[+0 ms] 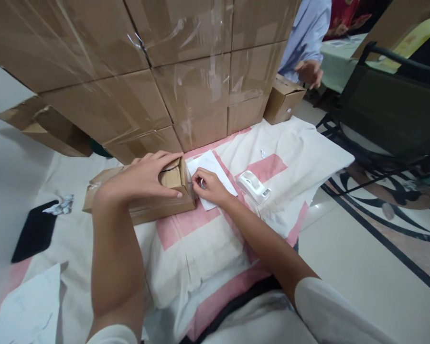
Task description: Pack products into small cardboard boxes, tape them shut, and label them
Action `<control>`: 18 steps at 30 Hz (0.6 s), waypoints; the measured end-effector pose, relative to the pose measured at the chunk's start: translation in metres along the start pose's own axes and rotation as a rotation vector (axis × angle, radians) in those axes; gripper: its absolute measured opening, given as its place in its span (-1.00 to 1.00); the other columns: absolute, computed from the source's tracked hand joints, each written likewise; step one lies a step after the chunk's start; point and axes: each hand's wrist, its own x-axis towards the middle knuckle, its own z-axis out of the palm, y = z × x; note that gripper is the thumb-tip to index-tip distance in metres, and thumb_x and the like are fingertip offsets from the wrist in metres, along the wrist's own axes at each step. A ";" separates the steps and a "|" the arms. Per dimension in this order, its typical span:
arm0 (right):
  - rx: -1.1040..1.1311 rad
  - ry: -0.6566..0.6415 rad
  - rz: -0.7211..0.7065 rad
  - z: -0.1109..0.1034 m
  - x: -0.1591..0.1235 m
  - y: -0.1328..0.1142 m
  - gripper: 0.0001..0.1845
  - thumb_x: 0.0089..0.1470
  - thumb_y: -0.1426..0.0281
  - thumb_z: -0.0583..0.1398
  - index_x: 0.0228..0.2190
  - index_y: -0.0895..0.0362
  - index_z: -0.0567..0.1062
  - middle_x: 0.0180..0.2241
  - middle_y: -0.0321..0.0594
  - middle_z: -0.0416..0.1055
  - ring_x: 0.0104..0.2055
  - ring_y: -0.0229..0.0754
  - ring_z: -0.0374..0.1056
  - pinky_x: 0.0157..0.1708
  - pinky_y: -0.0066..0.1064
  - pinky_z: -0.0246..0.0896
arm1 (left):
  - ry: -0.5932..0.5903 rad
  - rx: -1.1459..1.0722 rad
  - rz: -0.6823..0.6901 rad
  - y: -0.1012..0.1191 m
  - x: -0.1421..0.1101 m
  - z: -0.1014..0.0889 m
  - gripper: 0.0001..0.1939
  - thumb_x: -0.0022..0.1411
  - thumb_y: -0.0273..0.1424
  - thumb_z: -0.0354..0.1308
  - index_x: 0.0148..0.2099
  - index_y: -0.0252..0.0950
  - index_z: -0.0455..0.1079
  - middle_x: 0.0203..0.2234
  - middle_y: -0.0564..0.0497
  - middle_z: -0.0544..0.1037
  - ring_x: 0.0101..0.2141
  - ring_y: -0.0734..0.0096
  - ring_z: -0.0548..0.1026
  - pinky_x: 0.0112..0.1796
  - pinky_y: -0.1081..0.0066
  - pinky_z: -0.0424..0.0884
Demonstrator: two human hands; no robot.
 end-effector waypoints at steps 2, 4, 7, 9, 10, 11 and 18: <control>-0.002 0.000 0.002 -0.001 0.000 0.000 -0.96 0.15 0.45 0.13 -0.37 0.11 0.35 -0.37 -0.30 0.30 -0.37 -0.26 0.23 -0.28 -0.39 0.19 | 0.000 -0.005 0.000 0.000 0.000 0.000 0.11 0.02 0.28 0.21 0.50 0.00 -0.04 0.38 -0.09 0.24 0.31 -0.17 0.23 0.24 0.01 0.16; 0.005 0.008 -0.002 -0.003 0.000 -0.002 -0.94 0.18 0.43 0.12 -0.35 0.12 0.37 -0.36 -0.28 0.31 -0.35 -0.25 0.25 -0.26 -0.37 0.22 | 0.000 -0.015 0.002 -0.001 0.000 0.000 0.13 0.01 0.29 0.22 0.50 -0.01 -0.05 0.38 -0.12 0.24 0.32 -0.18 0.22 0.24 0.00 0.16; 0.041 0.039 0.036 -0.010 -0.001 -0.005 -0.86 0.21 0.39 0.11 -0.21 0.13 0.44 -0.25 -0.18 0.39 -0.25 -0.19 0.34 -0.21 -0.33 0.28 | 0.006 -0.025 0.009 -0.003 -0.001 0.001 0.14 0.00 0.28 0.23 0.50 0.00 -0.05 0.36 -0.11 0.26 0.31 -0.16 0.24 0.24 -0.01 0.17; 0.083 0.016 0.054 -0.013 -0.002 -0.007 -0.62 0.22 0.28 0.16 0.04 0.12 0.41 -0.02 -0.06 0.41 -0.08 -0.10 0.39 -0.13 -0.26 0.34 | 0.024 -0.024 0.014 -0.003 -0.001 0.002 0.12 0.00 0.26 0.24 0.50 0.01 -0.03 0.36 -0.08 0.27 0.30 -0.15 0.25 0.24 -0.01 0.19; 0.109 -0.021 0.052 -0.013 -0.003 -0.008 -0.44 0.20 0.19 0.21 0.17 0.10 0.33 0.12 0.00 0.36 0.04 -0.04 0.38 -0.06 -0.21 0.36 | 0.036 -0.022 0.012 -0.004 -0.001 0.003 0.11 0.00 0.25 0.25 0.50 0.02 -0.02 0.35 -0.07 0.28 0.29 -0.15 0.26 0.23 -0.01 0.20; 0.134 -0.069 0.051 -0.012 -0.004 -0.008 -0.23 0.15 0.10 0.27 0.29 0.08 0.22 0.24 0.05 0.26 0.17 0.03 0.34 0.04 -0.14 0.36 | 0.049 -0.021 0.008 -0.004 -0.002 0.004 0.10 0.00 0.23 0.25 0.49 0.02 -0.01 0.35 -0.06 0.29 0.29 -0.15 0.27 0.23 -0.01 0.21; 0.201 -0.235 0.130 0.009 -0.001 -0.009 0.55 -0.17 0.00 0.51 0.47 -0.03 -0.39 0.47 0.13 -0.16 0.50 0.19 -0.10 0.36 0.08 0.09 | 0.156 -0.094 0.062 -0.011 -0.009 0.007 0.04 0.02 0.05 0.33 0.48 -0.01 0.05 0.32 -0.07 0.34 0.24 -0.09 0.35 0.19 0.05 0.31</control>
